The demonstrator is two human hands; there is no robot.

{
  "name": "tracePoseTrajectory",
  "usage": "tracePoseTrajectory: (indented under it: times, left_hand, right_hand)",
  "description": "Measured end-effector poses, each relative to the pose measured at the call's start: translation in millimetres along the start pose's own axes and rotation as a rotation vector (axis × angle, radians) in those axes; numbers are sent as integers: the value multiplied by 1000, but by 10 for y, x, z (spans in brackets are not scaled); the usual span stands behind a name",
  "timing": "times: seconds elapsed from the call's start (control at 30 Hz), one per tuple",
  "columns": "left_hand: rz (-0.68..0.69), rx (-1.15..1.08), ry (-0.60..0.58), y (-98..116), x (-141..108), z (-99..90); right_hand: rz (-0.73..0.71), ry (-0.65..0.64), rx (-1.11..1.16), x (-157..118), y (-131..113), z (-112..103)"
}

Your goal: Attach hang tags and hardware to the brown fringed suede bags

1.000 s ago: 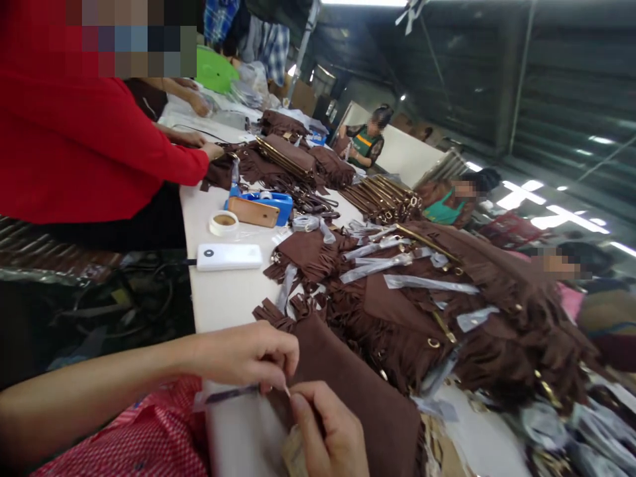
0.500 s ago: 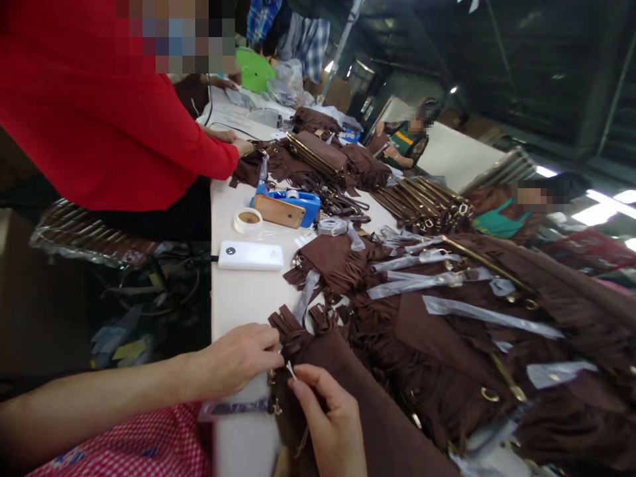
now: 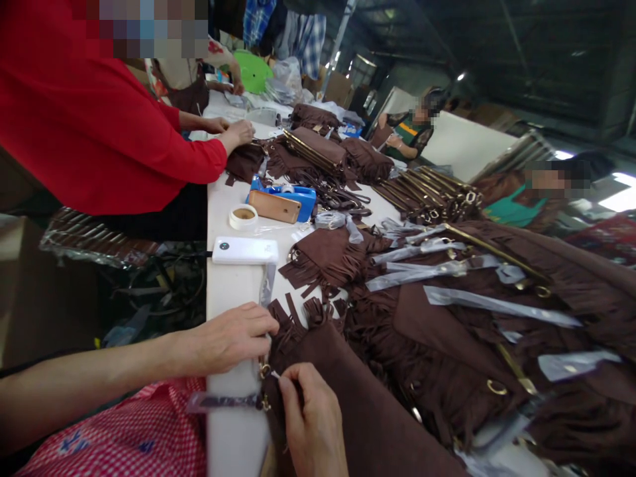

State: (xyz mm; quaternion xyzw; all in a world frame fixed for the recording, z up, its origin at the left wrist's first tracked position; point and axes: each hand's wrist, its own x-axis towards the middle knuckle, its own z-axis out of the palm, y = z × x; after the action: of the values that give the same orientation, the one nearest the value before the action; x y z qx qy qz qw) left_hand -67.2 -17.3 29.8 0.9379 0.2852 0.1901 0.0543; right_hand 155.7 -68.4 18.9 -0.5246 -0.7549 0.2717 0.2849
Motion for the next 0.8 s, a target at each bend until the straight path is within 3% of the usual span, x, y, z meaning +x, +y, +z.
tracePoseTrajectory:
  times: [0.17,0.53,0.67,0.8]
  left_hand:
    - [-56,27,-93,45,-24,0]
    - [155,18,-122,70,44,-147]
    - [41,-7,-183,115,2,-141]
    - [-167,-155,-221,193,-4,-151]
  right_hand:
    - [-75,21,-89,-20,-34,56]
    - [-74,28,-98,-29,10,69]
    - [-72,16,-67,-35,-1,62]
    - [-81,16,-66,-44,-39,50]
